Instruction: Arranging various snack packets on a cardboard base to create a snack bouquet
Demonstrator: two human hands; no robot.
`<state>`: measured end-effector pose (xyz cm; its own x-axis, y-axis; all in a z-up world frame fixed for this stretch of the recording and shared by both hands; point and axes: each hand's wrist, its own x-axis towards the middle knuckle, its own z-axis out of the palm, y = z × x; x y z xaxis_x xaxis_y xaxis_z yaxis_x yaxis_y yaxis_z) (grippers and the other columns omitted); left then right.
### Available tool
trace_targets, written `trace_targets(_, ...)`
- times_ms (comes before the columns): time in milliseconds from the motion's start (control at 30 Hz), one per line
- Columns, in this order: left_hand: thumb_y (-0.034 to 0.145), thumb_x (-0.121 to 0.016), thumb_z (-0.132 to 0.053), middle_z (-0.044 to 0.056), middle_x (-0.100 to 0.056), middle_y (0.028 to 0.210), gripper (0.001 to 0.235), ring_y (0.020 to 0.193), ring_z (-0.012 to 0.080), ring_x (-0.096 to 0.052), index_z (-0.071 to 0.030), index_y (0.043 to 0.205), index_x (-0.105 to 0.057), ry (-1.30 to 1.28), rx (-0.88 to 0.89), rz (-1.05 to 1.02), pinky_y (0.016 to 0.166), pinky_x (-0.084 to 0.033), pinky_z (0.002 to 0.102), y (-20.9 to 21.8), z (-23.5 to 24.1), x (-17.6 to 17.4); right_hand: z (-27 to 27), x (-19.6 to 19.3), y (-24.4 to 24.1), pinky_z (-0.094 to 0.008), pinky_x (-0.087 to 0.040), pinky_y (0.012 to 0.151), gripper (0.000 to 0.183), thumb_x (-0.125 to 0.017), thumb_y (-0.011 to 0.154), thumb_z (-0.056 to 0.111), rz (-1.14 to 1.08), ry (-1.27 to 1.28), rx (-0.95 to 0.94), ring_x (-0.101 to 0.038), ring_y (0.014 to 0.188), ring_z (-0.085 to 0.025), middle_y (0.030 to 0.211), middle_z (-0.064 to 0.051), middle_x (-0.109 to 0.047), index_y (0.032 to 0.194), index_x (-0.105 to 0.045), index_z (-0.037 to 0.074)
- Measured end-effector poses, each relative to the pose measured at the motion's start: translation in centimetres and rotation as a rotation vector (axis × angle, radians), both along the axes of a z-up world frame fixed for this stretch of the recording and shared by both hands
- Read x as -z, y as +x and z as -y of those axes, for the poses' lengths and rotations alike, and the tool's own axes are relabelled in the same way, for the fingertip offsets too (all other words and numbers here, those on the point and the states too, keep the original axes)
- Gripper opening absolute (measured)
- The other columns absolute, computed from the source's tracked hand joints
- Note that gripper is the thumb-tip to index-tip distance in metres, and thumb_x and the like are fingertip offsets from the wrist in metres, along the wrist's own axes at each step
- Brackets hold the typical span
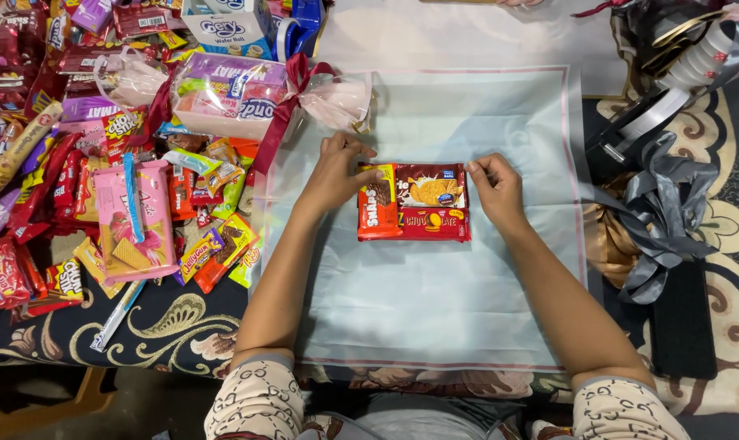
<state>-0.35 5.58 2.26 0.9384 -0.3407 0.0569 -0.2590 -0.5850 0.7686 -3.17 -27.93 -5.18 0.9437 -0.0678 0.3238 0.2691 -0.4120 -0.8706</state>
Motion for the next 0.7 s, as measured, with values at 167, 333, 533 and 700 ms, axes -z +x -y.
trace_targets(167,0.064,-0.093,-0.05,0.019,-0.045,0.146,0.091,0.142,0.0418,-0.032,-0.011,0.138,-0.057,0.118,0.296,-0.088,0.116,-0.028,0.062,-1.3,-0.7,-2.8,-1.0,-2.7,-0.9,-0.038,-0.047,0.081,0.021,-0.076,0.1,0.028,0.247,-0.141,-0.197,-0.058,0.09,-0.025,0.092,-0.009,-0.059,0.099,-0.071,0.008)
trace_targets(333,0.049,-0.094,-0.067,0.021,-0.028,0.162,0.133,0.154,0.0422,-0.013,-0.01,0.154,-0.036,0.243,0.408,-0.192,0.119,-0.01,0.071,-2.2,0.0,-4.4,-2.1,-3.3,-1.1,-0.042,-0.041,0.095,0.037,-0.083,0.088,0.042,0.387,-0.268,-0.385,-0.051,0.103,-0.029,0.104,-0.008,-0.058,0.104,-0.071,0.011)
trace_targets(533,0.047,-0.1,-0.058,0.016,-0.03,0.161,0.136,0.154,0.04,-0.012,-0.012,0.156,-0.034,0.337,0.415,-0.157,0.113,-0.008,0.08,-2.4,0.8,-3.7,-2.7,-3.6,-1.4,-0.043,-0.038,0.102,0.035,-0.088,0.082,0.037,0.338,-0.377,-0.432,-0.048,0.112,-0.031,0.113,-0.007,-0.056,0.104,-0.07,0.016)
trace_targets(700,0.048,-0.101,-0.052,0.015,-0.029,0.162,0.134,0.155,0.0385,-0.013,-0.012,0.157,-0.032,0.3,0.431,-0.189,0.112,-0.008,0.081,-2.4,0.8,-4.0,-2.6,-3.4,-1.4,-0.043,-0.036,0.104,0.034,-0.088,0.083,0.036,0.319,-0.392,-0.432,-0.048,0.113,-0.031,0.113,-0.006,-0.055,0.105,-0.07,0.017)
